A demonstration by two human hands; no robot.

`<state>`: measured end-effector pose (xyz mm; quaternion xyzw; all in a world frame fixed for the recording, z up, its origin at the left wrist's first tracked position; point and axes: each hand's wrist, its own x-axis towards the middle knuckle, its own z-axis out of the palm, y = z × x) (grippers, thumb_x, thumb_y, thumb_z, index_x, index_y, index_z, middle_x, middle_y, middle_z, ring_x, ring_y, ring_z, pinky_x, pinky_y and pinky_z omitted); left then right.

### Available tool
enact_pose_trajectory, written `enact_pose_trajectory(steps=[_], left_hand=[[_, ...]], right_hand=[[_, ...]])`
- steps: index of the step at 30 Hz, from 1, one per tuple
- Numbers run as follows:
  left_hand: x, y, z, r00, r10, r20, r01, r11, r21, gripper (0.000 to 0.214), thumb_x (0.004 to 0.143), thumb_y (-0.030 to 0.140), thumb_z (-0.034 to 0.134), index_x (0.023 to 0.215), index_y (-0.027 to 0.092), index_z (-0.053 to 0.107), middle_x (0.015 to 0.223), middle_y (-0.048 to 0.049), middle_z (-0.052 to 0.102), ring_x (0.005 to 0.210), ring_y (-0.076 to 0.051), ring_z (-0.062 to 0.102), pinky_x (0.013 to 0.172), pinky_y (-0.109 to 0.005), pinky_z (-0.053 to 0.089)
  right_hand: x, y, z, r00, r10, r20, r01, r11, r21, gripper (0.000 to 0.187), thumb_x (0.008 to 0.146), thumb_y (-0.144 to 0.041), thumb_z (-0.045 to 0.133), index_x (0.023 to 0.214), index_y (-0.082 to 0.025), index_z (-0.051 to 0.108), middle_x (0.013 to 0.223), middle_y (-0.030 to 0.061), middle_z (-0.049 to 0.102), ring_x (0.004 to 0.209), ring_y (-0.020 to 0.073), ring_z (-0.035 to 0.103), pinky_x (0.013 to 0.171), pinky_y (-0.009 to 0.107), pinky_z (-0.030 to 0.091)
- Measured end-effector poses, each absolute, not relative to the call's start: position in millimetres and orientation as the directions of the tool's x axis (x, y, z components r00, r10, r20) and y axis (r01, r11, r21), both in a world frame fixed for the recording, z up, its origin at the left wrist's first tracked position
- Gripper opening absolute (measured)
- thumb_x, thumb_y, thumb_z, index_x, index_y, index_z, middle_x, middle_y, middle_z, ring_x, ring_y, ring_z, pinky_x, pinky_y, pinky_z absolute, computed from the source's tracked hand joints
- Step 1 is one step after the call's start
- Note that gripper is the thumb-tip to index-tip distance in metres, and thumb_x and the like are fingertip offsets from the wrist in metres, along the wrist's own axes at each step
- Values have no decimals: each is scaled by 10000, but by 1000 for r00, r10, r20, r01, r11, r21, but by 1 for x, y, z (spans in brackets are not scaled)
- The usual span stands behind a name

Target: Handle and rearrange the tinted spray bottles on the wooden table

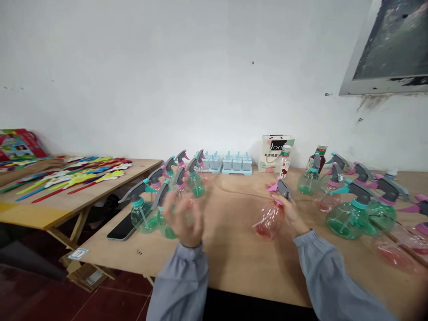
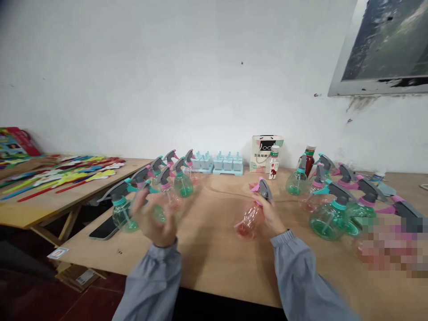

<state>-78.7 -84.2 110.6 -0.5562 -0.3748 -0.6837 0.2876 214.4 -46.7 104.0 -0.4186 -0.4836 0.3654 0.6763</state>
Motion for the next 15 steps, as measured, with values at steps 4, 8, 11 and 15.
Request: enact_pose_trajectory(steps=[4, 8, 11, 15], left_hand=[[-128, -73, 112, -565, 233, 791, 776, -176, 606, 798, 770, 510, 720, 1407, 139, 414, 1440, -224, 443, 1377, -390, 413, 1112, -607, 327], [-134, -75, 87, -560, 516, 648, 717, -90, 692, 966, 735, 535, 739, 1494, 172, 264, 1243, -167, 619, 1145, -349, 616, 955, -545, 476], [-107, -78, 74, -470, 504, 725, 745, -213, 632, 739, 810, 482, 667, 1413, 165, 378, 1047, -115, 671, 970, -297, 660, 874, -481, 505], [-50, -63, 76, -137, 619, 774, 785, -409, 466, 310, 829, 429, 642, 1051, 218, 597, 919, -64, 630, 877, -253, 620, 794, -397, 499]], right_hand=[[219, -52, 110, 195, 954, 228, -271, 276, -922, 483, 532, -334, 714, 1010, -268, 715, 996, 36, 778, 1087, 299, 682, 943, 421, 529], [217, -58, 111, 166, 970, 179, -327, 225, -918, 325, 586, -344, 713, 896, -247, 708, 942, 43, 783, 921, 270, 732, 708, 350, 585], [215, -62, 113, 145, 969, 202, -329, 240, -913, 293, 716, -467, 677, 902, -241, 691, 1010, 57, 777, 829, 239, 739, 595, 309, 564], [211, -66, 116, 129, 969, 211, -314, 241, -918, 362, 745, -547, 658, 949, -248, 669, 1009, 61, 778, 814, 234, 739, 559, 298, 555]])
